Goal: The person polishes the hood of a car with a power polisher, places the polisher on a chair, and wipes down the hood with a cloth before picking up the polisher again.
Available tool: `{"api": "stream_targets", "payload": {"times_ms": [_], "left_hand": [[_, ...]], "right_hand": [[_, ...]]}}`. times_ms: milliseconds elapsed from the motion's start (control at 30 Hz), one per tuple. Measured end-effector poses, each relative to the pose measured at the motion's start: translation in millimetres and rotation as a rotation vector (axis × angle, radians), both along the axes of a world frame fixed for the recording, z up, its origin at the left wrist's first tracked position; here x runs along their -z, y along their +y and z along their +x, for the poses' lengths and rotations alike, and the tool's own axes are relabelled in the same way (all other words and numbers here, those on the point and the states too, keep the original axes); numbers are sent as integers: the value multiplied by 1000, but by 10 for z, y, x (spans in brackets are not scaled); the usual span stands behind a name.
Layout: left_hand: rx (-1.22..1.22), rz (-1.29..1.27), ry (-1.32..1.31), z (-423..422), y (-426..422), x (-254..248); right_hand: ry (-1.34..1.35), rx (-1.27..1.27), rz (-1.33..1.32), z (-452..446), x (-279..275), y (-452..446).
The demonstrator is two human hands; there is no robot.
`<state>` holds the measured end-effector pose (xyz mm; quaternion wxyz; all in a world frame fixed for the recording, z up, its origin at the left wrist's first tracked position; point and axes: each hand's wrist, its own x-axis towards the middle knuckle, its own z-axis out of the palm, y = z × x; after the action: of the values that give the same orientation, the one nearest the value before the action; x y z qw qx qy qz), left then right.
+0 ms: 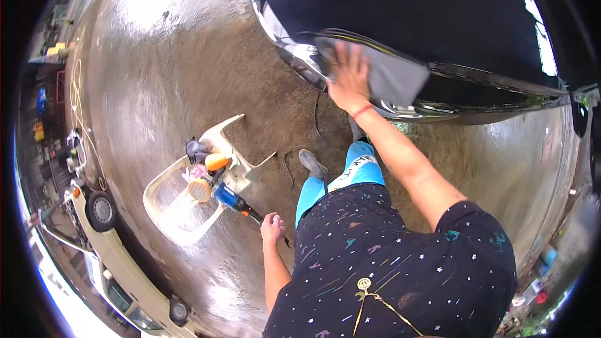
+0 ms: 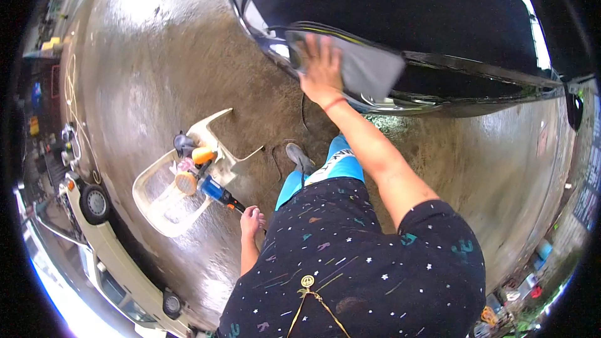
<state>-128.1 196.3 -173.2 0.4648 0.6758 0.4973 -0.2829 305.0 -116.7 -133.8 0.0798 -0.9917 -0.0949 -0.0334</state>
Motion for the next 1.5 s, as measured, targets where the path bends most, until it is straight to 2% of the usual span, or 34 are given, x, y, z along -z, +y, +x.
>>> {"api": "stream_targets", "payload": {"times_ms": [67, 133, 200, 267, 333, 367, 400, 433, 467, 500, 533, 567, 600, 633, 667, 700, 767, 800, 867, 900, 967, 1000, 1033, 1067, 1100, 1167, 1233, 1267, 1300, 1333, 1400, 1433, 1467, 1500], "left_hand": [[29, 60, -38, -447, 97, 169], [66, 121, -86, -514, 67, 185], [-190, 88, -68, -478, -128, -196], [-211, 84, -47, -581, -299, -256], [-163, -3, -18, -690, -451, -135], [-46, 30, 8, -644, -551, -178], [-42, 27, 7, -605, -579, -159], [74, 41, 33, -585, -576, -123], [187, 58, 56, -543, -586, -81], [287, 121, 23, -512, -555, 19], [297, 113, 22, -440, -515, 117], [306, 85, 35, -343, -446, 211], [314, 60, 47, -224, -385, 271], [206, 14, 21, -70, -358, 259], [94, -31, -7, 95, -344, 226], [-4, -69, -45, 216, -324, 225], [-63, -78, -101, 438, -366, 98], [-122, -88, -152, 508, -394, 53], [-123, -85, -164, 530, -439, 28], [-64, -52, -159, 541, -486, 0], [17, -17, -160, 547, -559, -20], [24, -17, -170, 485, -595, -45], [11, -26, -186, 407, -618, -55], [-2, -36, -206, 373, -646, -50], [9, -35, -214, 302, -645, -87], [-142, -41, -158, 156, -683, -155], [-130, -59, -87, -8, -690, -144], [-124, -66, -28, -96, -688, -143], [-139, -55, -16, -197, -658, -111], [-91, -44, 23, -259, -620, -48], [-41, -24, 65, -310, -485, -6], [-4, -10, 70, -295, -441, 14], [28, 1, 72, -264, -422, 45], [21, -14, 16, -252, -366, 57]], "right_hand": [[40, -273, -18, 336, 48, 504], [-35, -398, -134, 718, 183, 966], [-63, -433, -200, 912, 305, 1216], [-62, -443, -202, 802, 256, 1005], [-82, -569, -78, 512, 75, 426], [-61, -510, 42, 347, -29, 82], [-43, -452, 164, 186, -156, -294], [-9, -259, 173, 29, -323, -691], [-126, -98, 125, -132, -393, -1136], [-250, -82, 80, -181, -516, -1634], [-380, 142, 123, -176, -540, -2152], [-582, 196, 55, -133, -656, -2723], [-659, 322, -4, -60, -609, -3402], [-589, 639, 206, 36, -579, -3996], [-593, 833, 251, 188, -516, -4587], [-489, 916, 190, 345, -707, -4663], [-14, 912, 60, 698, -1203, -4086], [-288, 757, 0, 851, -952, -3653], [-469, 443, -48, 1100, -678, -2370], [-500, 260, 19, 1090, -787, -1533], [-408, 36, 224, 1145, -559, -332], [-273, -181, 329, 1153, -174, 86], [-253, -368, 44, 919, -10, 488], [7, -520, 117, 691, 123, 644], [-20, -511, 188, 478, 280, 593], [12, -499, 286, 205, 356, 226], [159, -401, 321, -86, 41, -509], [236, -319, 331, -187, -307, -881], [233, -132, 156, -298, -590, -1216], [-80, -120, 12, -353, -526, -1697], [-101, 50, 120, -568, -544, -2608], [-275, 137, 114, -696, -427, -2922], [-436, 396, 198, -743, -185, -3084], [-477, 490, 142, -705, -23, -2987]]}}
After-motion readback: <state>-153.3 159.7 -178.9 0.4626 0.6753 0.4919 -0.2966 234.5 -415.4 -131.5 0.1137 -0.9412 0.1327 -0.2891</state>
